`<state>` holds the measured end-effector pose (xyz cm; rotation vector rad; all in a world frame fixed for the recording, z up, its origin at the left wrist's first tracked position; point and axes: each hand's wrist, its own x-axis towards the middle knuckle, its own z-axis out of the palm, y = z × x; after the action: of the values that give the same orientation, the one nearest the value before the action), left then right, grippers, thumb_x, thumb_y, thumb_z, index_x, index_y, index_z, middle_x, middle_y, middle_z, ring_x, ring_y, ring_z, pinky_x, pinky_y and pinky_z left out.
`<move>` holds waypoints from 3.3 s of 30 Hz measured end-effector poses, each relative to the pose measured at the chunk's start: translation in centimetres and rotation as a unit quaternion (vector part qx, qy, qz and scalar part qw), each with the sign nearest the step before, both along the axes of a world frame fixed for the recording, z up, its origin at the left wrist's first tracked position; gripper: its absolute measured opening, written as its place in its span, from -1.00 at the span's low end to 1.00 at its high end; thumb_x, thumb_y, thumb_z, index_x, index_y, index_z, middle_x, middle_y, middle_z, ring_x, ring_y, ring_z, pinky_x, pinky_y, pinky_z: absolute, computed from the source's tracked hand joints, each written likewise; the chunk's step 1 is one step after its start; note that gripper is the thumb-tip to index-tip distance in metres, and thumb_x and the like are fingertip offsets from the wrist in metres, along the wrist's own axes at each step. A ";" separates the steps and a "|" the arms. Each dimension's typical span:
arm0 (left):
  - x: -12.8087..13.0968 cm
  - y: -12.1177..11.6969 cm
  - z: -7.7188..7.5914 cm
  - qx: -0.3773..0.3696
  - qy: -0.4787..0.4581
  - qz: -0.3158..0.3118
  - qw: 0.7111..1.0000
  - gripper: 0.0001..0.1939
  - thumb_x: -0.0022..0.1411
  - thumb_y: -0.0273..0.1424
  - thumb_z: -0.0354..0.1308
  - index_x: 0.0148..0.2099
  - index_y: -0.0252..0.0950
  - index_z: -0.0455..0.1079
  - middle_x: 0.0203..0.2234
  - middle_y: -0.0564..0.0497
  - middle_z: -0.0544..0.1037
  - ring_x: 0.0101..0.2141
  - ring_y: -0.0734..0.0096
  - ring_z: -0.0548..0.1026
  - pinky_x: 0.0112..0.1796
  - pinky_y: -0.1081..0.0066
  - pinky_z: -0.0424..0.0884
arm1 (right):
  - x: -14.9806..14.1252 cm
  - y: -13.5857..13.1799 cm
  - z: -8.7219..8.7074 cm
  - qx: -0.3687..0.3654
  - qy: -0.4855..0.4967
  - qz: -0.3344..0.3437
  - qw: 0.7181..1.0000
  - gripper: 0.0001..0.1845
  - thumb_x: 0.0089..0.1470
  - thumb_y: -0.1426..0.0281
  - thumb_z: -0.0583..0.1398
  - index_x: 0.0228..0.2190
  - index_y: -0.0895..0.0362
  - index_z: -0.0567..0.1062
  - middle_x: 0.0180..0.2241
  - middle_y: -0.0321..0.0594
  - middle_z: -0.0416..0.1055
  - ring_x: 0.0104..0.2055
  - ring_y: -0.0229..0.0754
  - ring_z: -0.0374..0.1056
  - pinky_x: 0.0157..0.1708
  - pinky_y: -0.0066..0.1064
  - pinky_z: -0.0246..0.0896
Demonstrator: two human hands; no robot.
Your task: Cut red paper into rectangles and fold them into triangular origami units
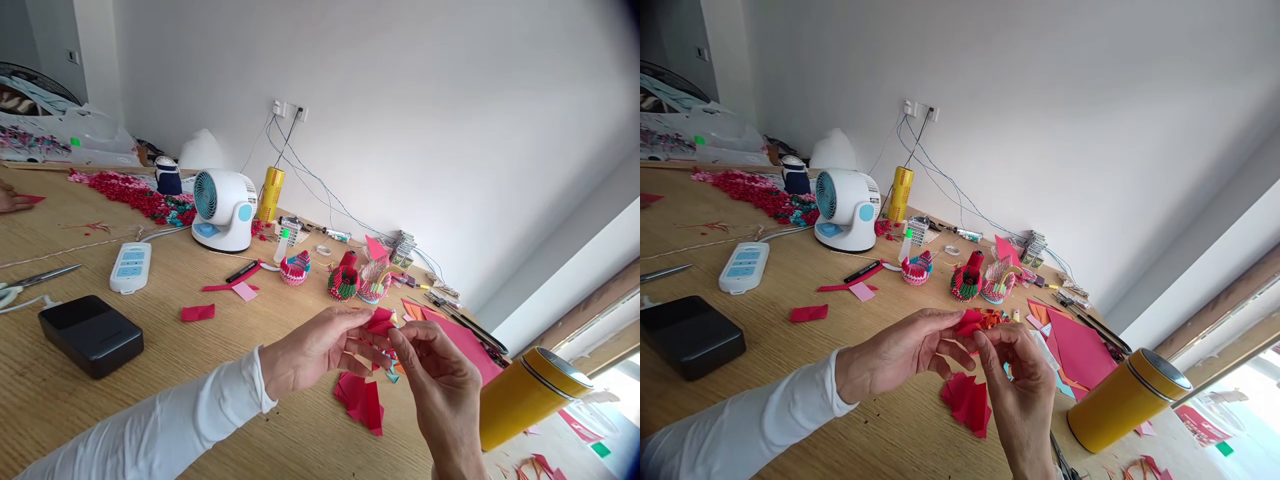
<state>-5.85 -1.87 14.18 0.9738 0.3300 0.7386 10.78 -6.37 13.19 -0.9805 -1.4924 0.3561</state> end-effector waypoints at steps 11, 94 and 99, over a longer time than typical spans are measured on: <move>0.6 -0.3 -0.1 0.069 0.005 0.130 0.989 -0.77 0.16 -0.35 0.28 -0.17 -0.39 0.45 -0.32 -0.06 0.56 -0.37 0.44 0.56 -0.41 0.51 0.49 | -0.5 0.0 -0.3 -0.039 0.011 -0.068 0.997 -0.81 0.11 0.25 0.26 -0.43 0.09 0.44 -0.45 -0.32 0.33 -0.49 -0.31 0.20 -0.55 -0.50 0.14; 0.3 0.1 -0.5 0.175 0.096 0.083 0.976 -0.72 0.11 -0.23 0.31 -0.23 -0.35 0.56 -0.39 -0.08 0.64 -0.32 0.33 0.60 -0.32 0.43 0.51 | 0.5 0.3 0.3 -0.113 0.141 0.077 0.980 -0.85 0.05 0.27 0.31 -0.40 0.10 0.56 -0.52 -0.31 0.40 -0.56 -0.32 0.20 -0.60 -0.49 0.15; 0.6 0.1 -0.8 0.168 0.077 0.103 0.977 -0.71 0.11 -0.23 0.31 -0.21 -0.35 0.55 -0.39 -0.08 0.64 -0.33 0.33 0.60 -0.30 0.42 0.50 | 0.1 0.5 0.1 -0.107 0.141 0.081 0.981 -0.83 0.04 0.27 0.32 -0.31 0.08 0.57 -0.45 -0.27 0.47 -0.52 -0.30 0.27 -0.58 -0.48 0.22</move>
<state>-5.28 -1.77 13.43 1.3339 0.4556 0.9285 10.87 -5.91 13.30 -0.9339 -1.2938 0.7565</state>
